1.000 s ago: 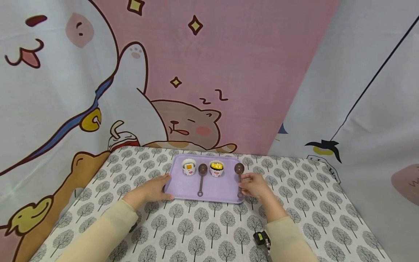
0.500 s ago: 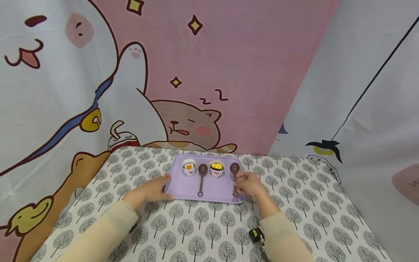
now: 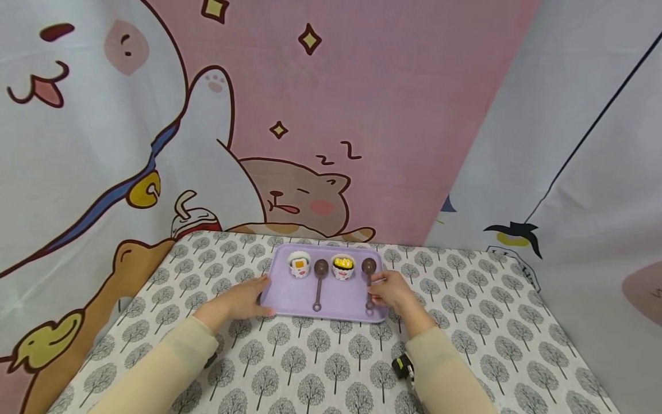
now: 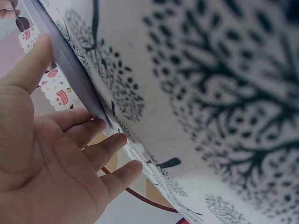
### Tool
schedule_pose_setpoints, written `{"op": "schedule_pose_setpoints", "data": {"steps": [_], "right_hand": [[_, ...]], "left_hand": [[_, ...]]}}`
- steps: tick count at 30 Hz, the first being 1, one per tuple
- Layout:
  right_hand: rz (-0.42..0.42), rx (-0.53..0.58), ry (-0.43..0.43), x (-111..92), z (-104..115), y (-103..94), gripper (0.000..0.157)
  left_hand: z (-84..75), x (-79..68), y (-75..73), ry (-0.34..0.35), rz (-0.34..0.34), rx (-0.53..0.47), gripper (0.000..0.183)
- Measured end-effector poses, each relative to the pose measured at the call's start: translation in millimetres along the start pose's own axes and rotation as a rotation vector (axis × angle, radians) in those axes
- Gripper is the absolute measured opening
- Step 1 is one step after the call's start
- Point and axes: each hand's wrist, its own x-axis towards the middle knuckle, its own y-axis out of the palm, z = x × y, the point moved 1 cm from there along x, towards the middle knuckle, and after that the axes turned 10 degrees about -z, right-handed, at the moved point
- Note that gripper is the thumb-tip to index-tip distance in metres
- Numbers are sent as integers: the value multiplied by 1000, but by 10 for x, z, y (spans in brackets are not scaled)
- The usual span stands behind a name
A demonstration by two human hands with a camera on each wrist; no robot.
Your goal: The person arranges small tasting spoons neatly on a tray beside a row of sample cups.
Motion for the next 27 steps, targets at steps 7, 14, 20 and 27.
{"op": "schedule_pose_setpoints", "data": {"steps": [7,14,20,27], "right_hand": [[0,-20,9,24,10,35,38],[-6,-57,7,49,1,53,38],[-6,-87,-2,72,-10,69,36],[-5,-129,0,87,-9,94,36]], "left_hand": [[11,10,9,0,0,7,96],[14,15,16,4,-2,4,96],[17,13,14,5,-4,7,96],[13,8,7,2,-2,11,97]]}}
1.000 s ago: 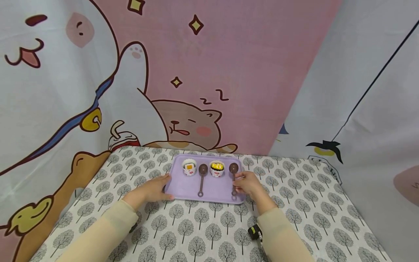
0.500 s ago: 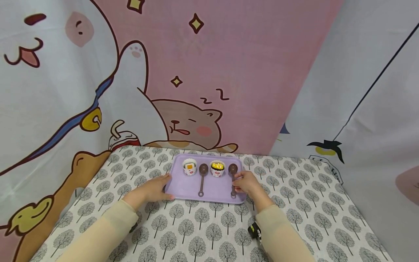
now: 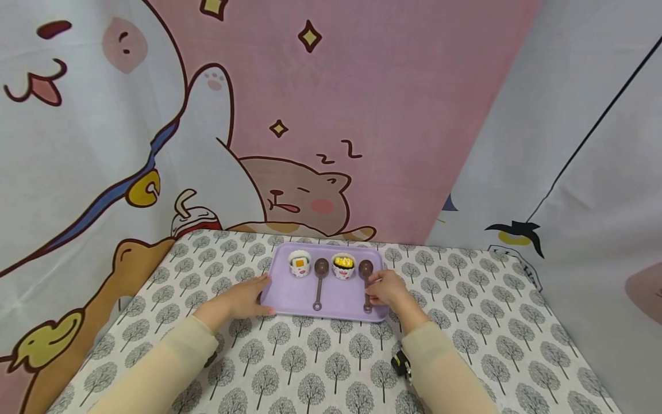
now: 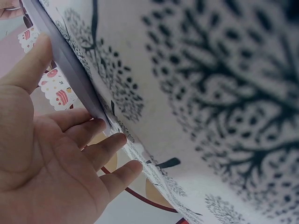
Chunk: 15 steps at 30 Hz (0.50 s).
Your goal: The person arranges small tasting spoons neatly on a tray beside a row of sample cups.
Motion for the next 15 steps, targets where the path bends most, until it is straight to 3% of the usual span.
{"op": "schedule_pose_setpoints", "data": {"steps": [15], "right_hand": [[-6,-53,-14,-40,50,15,33]], "left_hand": [[7,10,6,5,-4,0,96]]}}
